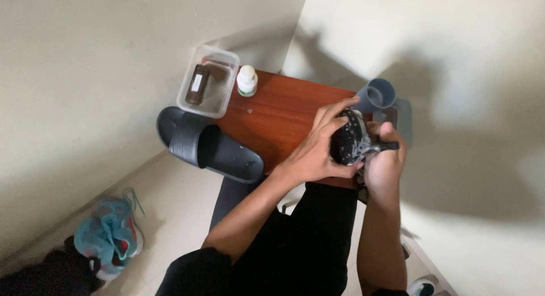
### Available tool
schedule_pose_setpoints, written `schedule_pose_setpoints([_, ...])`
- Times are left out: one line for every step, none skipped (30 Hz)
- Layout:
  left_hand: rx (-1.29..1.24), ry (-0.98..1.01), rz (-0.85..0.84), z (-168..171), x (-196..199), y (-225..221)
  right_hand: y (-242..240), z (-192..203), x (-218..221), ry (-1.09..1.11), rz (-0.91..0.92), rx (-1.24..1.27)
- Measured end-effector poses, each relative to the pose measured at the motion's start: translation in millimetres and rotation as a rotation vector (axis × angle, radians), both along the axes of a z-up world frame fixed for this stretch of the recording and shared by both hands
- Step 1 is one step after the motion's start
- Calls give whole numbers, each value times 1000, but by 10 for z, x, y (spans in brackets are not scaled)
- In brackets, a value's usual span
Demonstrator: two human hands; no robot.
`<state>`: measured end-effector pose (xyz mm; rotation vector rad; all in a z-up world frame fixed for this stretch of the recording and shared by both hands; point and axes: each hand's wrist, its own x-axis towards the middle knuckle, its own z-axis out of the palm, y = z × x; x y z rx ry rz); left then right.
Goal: Wiping the edges of sandals with a cloth and applying edge dressing using a small applicator tool.
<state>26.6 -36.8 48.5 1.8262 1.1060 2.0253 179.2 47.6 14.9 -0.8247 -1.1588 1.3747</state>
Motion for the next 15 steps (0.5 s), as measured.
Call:
schedule_pose_setpoints([-13, -4, 12, -11, 38, -17, 72, -107, 106, -4, 12, -13])
schedule_pose_setpoints([-21, 22, 141, -28, 84, -27, 150, -219, 220, -20, 26, 7])
schedule_pose_setpoints([-29, 50, 268, -43, 133, -35, 229, -330, 335, -36, 39, 28])
schedule_pose_setpoints([-39, 48, 279, -34, 148, -34, 134, -168, 273, -39, 50, 18])
schedule_pose_setpoints([-54, 73, 392, -24, 163, -31, 43, -4, 212, -55, 85, 39])
schedule_pose_setpoints([-69, 95, 500, -19, 197, -30, -56, 163, 175, -73, 115, 60])
schedule_pose_setpoints([-79, 91, 506, -50, 232, -53, -77, 117, 221, -79, 122, 51])
schedule_pose_setpoints([-125, 116, 573, -66, 246, -42, -68, 79, 249, -102, 123, 48])
schedule_pose_setpoints([-172, 141, 640, -80, 262, -28, -56, 44, 277, -125, 125, 44])
schedule_pose_setpoints([-184, 137, 640, -56, 278, -61, -38, -20, 344, -132, 127, 34])
schedule_pose_setpoints([-230, 186, 683, -33, 294, -93, -20, -87, 411, -166, 88, 35])
schedule_pose_setpoints([-268, 239, 729, -11, 282, -101, 26, -158, 448, -194, 50, 44])
schedule_pose_setpoints([-270, 239, 730, 59, 272, -169, -105, 38, 363, -194, 51, 42])
schedule_pose_setpoints([-334, 279, 692, 138, 269, -234, -240, 243, 289, -293, 26, -25])
schedule_pose_setpoints([-397, 318, 653, 218, 264, -294, -368, 449, 212, -392, 1, -93])
